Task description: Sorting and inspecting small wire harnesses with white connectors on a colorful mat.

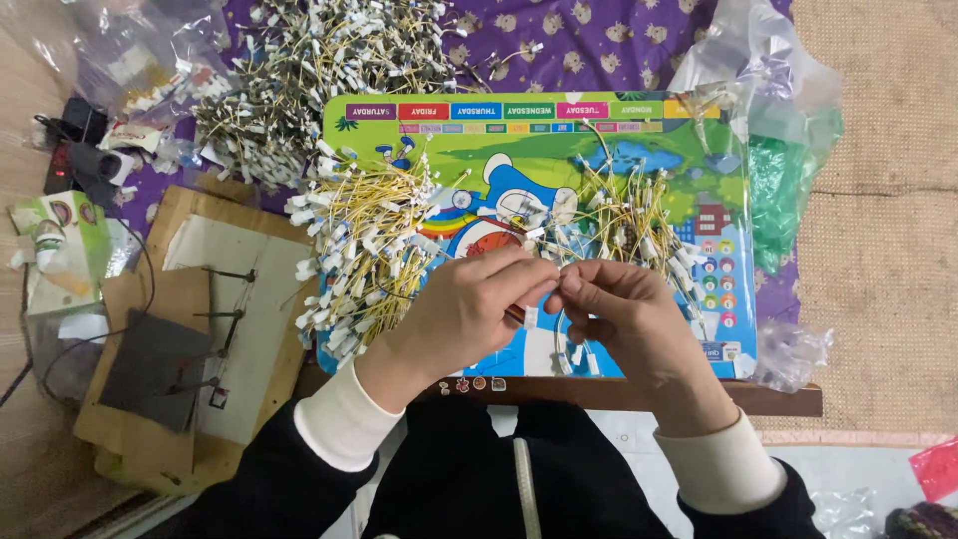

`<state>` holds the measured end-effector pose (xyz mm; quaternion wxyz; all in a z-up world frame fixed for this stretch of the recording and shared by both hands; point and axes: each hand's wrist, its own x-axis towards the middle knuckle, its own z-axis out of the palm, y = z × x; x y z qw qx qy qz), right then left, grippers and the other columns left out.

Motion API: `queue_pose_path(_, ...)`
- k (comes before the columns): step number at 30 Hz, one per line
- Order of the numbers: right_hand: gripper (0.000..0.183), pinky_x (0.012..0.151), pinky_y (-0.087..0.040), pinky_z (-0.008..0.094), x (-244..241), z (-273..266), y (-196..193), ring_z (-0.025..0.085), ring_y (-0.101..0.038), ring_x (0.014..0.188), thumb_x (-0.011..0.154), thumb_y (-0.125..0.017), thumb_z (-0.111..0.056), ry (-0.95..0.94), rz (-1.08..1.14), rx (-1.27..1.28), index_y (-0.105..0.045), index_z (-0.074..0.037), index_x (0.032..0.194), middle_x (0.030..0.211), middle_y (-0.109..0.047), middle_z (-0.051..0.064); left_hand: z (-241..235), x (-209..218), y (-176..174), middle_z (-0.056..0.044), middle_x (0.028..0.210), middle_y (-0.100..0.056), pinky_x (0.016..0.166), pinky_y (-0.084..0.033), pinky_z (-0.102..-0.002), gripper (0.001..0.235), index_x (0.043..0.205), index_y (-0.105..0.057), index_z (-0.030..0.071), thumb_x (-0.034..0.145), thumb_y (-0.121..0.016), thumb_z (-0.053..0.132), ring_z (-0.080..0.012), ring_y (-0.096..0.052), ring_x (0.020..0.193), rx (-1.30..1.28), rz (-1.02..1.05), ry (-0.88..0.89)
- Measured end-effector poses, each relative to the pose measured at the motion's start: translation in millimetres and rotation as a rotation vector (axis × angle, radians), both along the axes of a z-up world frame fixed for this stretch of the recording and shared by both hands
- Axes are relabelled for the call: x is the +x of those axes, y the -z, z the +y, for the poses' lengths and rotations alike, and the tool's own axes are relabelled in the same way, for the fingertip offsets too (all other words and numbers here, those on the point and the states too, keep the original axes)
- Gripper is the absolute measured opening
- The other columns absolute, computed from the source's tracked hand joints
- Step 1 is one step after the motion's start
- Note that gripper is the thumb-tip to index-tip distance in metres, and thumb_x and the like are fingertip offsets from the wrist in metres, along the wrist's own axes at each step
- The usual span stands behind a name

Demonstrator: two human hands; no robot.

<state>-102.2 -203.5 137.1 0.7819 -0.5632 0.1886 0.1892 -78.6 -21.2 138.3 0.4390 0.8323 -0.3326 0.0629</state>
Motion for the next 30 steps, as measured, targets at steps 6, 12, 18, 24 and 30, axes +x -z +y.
queue_pose_path(6, 0.019, 0.048, -0.051, 0.032, -2.9, 7.6, 4.3, 0.017, -0.049, 0.056, 0.087, -0.069, -0.008, 0.049, -0.013, 0.004, -0.066, 0.011, 0.089, 0.068, -0.061, 0.019, -0.9, 0.5, 4.2, -0.007, 0.08, -0.068, 0.059, -0.056, -0.032, 0.013, 0.102, -0.069, 0.008, 0.097, -0.057, 0.006, -0.0243, -0.067, 0.065, -0.123, 0.017, 0.001)
queue_pose_path(12, 0.02, 0.05, -0.053, 0.031, -5.8, 14.0, 11.6, 0.016, -0.05, 0.056, 0.089, -0.067, -0.01, 0.085, 0.036, 0.048, -0.065, 0.01, 0.091, 0.067, -0.063, 0.019, 3.6, -1.6, 9.7, -0.007, 0.08, -0.069, 0.056, -0.055, -0.028, 0.014, 0.105, -0.07, 0.008, 0.095, -0.06, 0.007, -0.0202, -0.066, 0.063, -0.176, 0.028, -0.008)
queue_pose_path(18, 0.019, 0.049, -0.053, 0.031, -6.3, 3.2, 29.3, 0.017, -0.052, 0.057, 0.09, -0.065, -0.01, 0.023, 0.026, 0.029, -0.065, 0.009, 0.092, 0.067, -0.061, 0.017, 16.4, 14.9, -14.5, -0.017, 0.089, -0.072, 0.054, -0.041, -0.027, 0.031, 0.111, -0.07, 0.006, 0.086, -0.075, 0.024, -0.0164, -0.053, 0.061, -0.213, 0.479, 0.133)
queue_pose_path(24, 0.02, 0.05, -0.054, 0.03, 1.0, 5.9, 7.7, 0.016, -0.051, 0.059, 0.092, -0.062, -0.01, -0.041, -0.033, -0.048, -0.063, 0.01, 0.092, 0.069, -0.062, 0.017, 31.5, 20.5, -30.8, -0.031, 0.134, -0.05, 0.097, -0.045, -0.048, 0.067, 0.14, -0.043, -0.008, 0.097, -0.045, 0.044, -0.0437, -0.051, 0.118, -0.152, 1.022, 0.29)
queue_pose_path(30, 0.018, 0.05, -0.056, 0.03, 2.0, 9.6, -0.9, 0.017, -0.055, 0.059, 0.09, -0.063, -0.008, -0.101, -0.062, -0.093, -0.064, 0.01, 0.091, 0.068, -0.063, 0.018, 25.8, 19.8, 0.6, -0.012, 0.098, -0.071, 0.071, -0.044, -0.029, 0.027, 0.117, -0.069, 0.007, 0.092, -0.065, 0.017, -0.014, -0.054, 0.081, -0.293, 0.917, 0.139)
